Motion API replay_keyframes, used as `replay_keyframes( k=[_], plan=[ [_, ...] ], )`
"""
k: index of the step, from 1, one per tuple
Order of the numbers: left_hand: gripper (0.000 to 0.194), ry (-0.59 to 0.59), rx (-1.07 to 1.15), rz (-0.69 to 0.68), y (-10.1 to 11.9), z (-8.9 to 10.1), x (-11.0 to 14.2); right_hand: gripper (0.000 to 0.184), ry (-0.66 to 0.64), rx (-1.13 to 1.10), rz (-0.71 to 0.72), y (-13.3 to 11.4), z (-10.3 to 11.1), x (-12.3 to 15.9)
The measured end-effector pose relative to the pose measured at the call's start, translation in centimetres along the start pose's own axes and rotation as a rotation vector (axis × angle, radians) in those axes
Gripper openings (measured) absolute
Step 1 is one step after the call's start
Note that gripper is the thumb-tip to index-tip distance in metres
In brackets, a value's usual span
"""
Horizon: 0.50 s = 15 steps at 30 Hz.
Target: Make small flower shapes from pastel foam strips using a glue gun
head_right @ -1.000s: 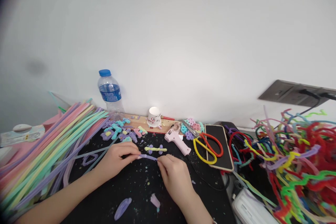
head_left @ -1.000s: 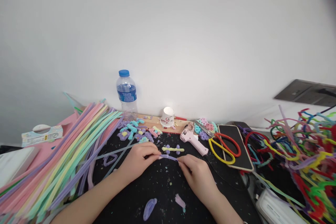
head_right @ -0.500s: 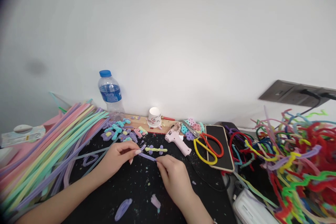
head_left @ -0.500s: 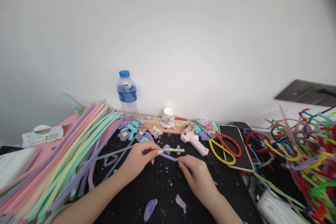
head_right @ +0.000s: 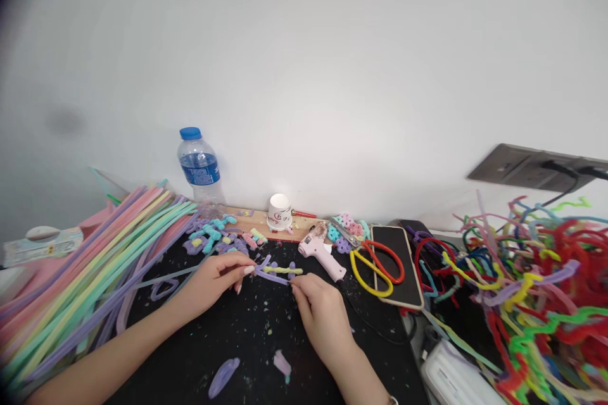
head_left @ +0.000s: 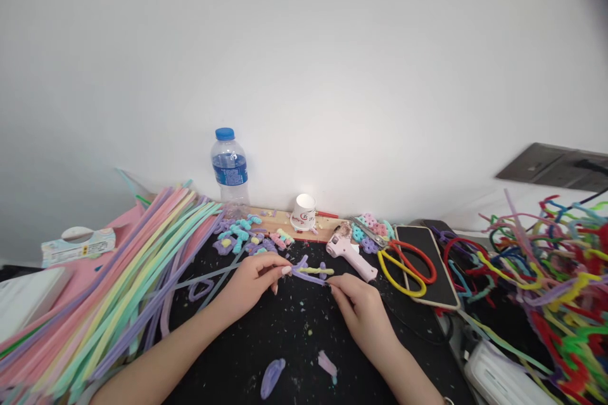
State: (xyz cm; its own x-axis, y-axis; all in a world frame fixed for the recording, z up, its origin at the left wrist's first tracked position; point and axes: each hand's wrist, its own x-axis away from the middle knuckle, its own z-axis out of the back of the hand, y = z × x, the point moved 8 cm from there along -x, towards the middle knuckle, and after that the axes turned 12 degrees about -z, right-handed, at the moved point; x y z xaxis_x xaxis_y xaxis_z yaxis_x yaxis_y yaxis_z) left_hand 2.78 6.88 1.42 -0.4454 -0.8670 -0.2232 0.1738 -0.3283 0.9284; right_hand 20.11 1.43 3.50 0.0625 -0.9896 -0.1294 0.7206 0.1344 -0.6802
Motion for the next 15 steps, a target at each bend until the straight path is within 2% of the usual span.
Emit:
replay_keyframes(
  k=[15],
  plan=[
    [0.021,-0.058,-0.012,-0.034,-0.2,-0.37,0.09,0.02,0.044,0.006,0.031,0.05,0.21,0.02]
  ],
)
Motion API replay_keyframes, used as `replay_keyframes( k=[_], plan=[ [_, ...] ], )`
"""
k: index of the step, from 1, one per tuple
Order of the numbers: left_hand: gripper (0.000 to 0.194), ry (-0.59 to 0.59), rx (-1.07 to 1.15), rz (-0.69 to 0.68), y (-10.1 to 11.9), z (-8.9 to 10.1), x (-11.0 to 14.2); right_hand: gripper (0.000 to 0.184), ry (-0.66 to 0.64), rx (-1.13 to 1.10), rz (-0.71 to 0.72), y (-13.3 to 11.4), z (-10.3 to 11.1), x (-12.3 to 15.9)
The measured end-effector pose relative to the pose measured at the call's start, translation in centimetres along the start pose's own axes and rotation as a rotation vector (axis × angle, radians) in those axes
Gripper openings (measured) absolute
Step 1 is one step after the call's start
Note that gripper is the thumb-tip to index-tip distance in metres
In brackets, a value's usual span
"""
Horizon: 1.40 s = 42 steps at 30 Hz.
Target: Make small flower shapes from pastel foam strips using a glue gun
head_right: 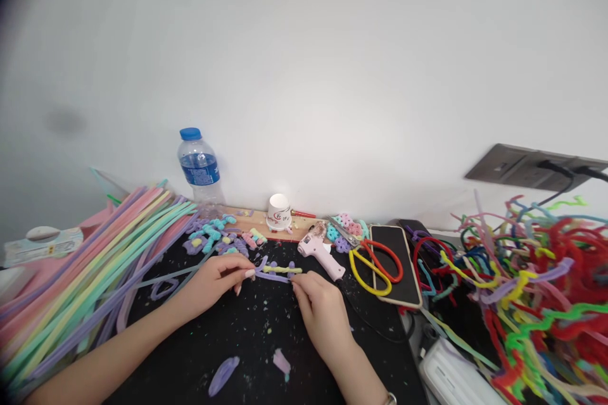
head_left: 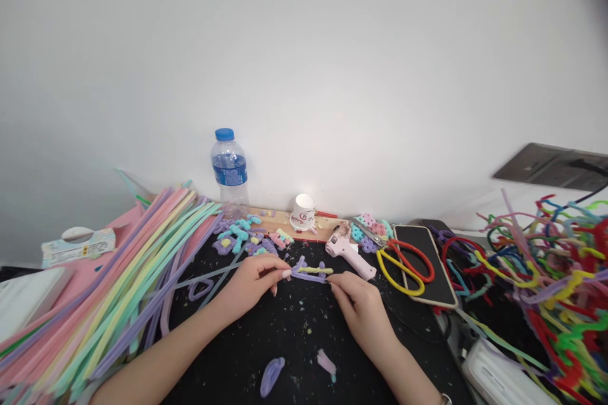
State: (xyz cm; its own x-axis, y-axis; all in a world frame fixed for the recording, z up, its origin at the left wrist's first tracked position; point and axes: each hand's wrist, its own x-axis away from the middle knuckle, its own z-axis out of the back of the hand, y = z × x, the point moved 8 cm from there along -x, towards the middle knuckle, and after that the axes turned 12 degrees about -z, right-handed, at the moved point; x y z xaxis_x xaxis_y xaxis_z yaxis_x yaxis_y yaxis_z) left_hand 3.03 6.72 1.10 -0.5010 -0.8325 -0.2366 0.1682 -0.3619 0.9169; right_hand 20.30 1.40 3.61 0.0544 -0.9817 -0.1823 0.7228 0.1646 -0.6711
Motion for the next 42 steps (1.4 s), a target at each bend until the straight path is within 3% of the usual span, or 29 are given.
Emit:
replay_keyframes(
  k=[7,17,24,32,35,39,42],
  plan=[
    [0.021,-0.024,-0.064,-0.011,0.1,-0.2,0.0,0.018,0.038,-0.02,-0.005,0.2,0.2,0.0],
    [0.021,-0.034,-0.163,-0.052,0.2,-0.1,0.3,0.019,0.338,0.034,-0.068,1.5,3.5,-0.3],
    [0.022,-0.096,-0.277,-0.096,1.1,-0.7,0.2,0.019,0.341,0.049,-0.032,1.0,3.3,-0.2],
    [0.021,-0.114,-0.244,-0.088,1.2,-0.9,0.3,0.02,0.382,0.136,-0.041,0.7,3.9,-0.2],
    [0.021,-0.112,-0.258,-0.089,1.3,-0.9,0.3,0.02,0.407,0.274,-0.135,1.2,5.9,-0.4],
    [0.02,-0.116,-0.26,-0.095,1.2,-0.9,0.3,0.035,0.371,0.488,-0.526,4.7,11.4,0.5],
    [0.02,-0.122,-0.258,-0.096,1.1,-0.9,0.3,0.025,0.291,0.62,-0.73,7.9,15.1,2.5]
  ],
)
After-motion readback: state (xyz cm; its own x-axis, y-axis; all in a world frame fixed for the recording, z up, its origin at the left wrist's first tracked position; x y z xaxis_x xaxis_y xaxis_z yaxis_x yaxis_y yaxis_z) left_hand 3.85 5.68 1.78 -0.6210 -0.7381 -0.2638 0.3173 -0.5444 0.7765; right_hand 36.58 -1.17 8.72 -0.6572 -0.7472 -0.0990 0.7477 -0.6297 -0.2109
